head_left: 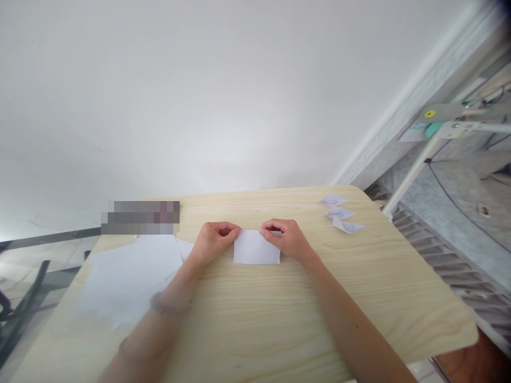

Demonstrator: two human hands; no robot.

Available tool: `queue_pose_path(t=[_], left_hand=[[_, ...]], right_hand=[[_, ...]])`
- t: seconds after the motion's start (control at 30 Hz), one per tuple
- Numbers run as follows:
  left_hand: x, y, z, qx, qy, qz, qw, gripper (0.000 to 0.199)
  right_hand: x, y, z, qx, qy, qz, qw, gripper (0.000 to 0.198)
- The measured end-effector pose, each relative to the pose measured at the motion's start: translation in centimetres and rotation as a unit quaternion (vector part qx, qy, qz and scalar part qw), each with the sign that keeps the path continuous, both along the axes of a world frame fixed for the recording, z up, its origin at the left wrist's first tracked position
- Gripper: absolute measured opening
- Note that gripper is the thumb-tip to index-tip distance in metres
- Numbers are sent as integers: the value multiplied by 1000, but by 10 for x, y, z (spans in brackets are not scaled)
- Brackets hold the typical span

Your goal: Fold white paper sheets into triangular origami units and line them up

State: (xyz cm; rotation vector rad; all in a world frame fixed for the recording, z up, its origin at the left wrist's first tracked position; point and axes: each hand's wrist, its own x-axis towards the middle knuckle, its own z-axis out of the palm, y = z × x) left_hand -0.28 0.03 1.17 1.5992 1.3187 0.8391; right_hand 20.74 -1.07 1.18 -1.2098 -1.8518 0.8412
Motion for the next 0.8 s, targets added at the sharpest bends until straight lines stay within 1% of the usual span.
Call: queue_pose_path(t=[0.13,0.2,0.3,0.37,0.43,0.53,0.63,0.7,0.8], left_hand=[[-1,1,1,-29,-59,11,998,25],[0,1,2,-34,-83,8,996,30],[3,-2,2,-10,-51,-23,998,32],[6,-4,2,-1,-18,-51,999,31],[8,-6,2,-2,2,-66,998,30],[8,-7,1,1,17,-63,998,31],[6,-5,0,12,27,-50,998,34],[4,-3,1,16,29,-41,999,35],[4,-3,2,16,20,-35,999,37]], right_hand=[[9,3,0,-12,10,-37,999,18],[7,3,-2,-21,12,-23,999,18],[-3,0,-5,-29,13,16,999,17],[-12,-2,-7,-19,13,25,999,16],[-19,-3,-8,-3,8,26,1000,15],[-20,-3,-7,18,-9,28,999,14],[-13,-2,-5,27,-40,25,999,13],[-7,0,-5,20,-55,24,998,14],[1,3,-6,8,-50,29,998,16]])
